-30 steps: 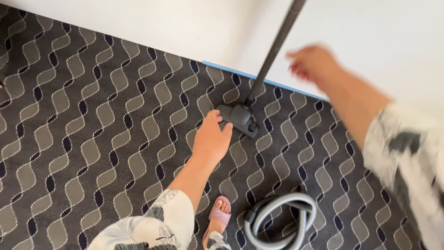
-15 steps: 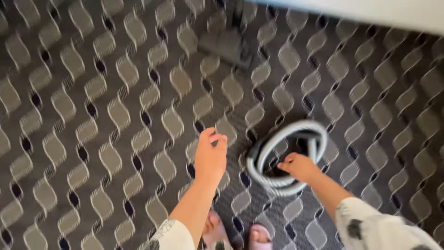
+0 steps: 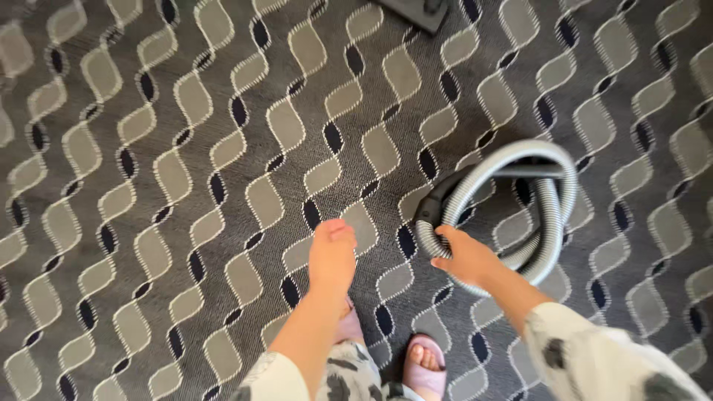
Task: The person assembles a vacuum cleaner by connecting the extension tubes, attaching the floor head, and inserting the hose into the canister body.
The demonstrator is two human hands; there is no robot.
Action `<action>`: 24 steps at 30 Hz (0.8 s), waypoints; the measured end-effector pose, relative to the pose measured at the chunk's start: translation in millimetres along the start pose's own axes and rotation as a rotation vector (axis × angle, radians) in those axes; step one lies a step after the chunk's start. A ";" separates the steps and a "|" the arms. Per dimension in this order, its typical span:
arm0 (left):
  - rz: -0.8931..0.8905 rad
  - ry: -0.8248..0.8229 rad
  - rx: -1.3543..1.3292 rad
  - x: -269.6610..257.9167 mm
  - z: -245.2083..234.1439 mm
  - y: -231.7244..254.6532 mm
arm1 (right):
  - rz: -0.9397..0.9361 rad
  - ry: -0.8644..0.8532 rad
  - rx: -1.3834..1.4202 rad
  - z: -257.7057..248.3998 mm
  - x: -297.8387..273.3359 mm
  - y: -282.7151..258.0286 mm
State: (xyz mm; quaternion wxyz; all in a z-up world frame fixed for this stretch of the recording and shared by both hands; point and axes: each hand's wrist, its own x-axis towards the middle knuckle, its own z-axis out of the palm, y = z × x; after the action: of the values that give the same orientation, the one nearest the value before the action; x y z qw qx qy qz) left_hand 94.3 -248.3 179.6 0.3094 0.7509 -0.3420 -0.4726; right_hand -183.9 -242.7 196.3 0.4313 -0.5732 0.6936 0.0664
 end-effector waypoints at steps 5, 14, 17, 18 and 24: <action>0.181 0.042 0.063 -67.4 -0.4 67.7 | -0.285 0.158 -0.143 -134.9 -110.0 -58.1; 0.285 0.070 0.430 -183.6 -133.9 226.9 | -0.344 0.023 0.552 -317.9 -333.8 -174.3; 0.630 -0.194 0.082 -223.6 -212.7 264.9 | -0.413 0.024 0.650 -339.4 -405.4 -201.1; 0.539 -0.206 -0.004 -238.3 -244.9 278.2 | -0.462 -0.011 0.737 -342.7 -427.0 -210.3; 0.498 0.435 0.121 -309.0 -358.5 332.7 | -0.470 0.056 0.866 -304.3 -544.8 -287.3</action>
State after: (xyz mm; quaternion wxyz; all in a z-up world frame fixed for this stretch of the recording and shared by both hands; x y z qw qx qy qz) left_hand 252.4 -139.6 725.4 0.4362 0.7445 -0.4684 -0.1898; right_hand -113.8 -115.2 867.7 0.6143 -0.4837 0.5208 -0.3426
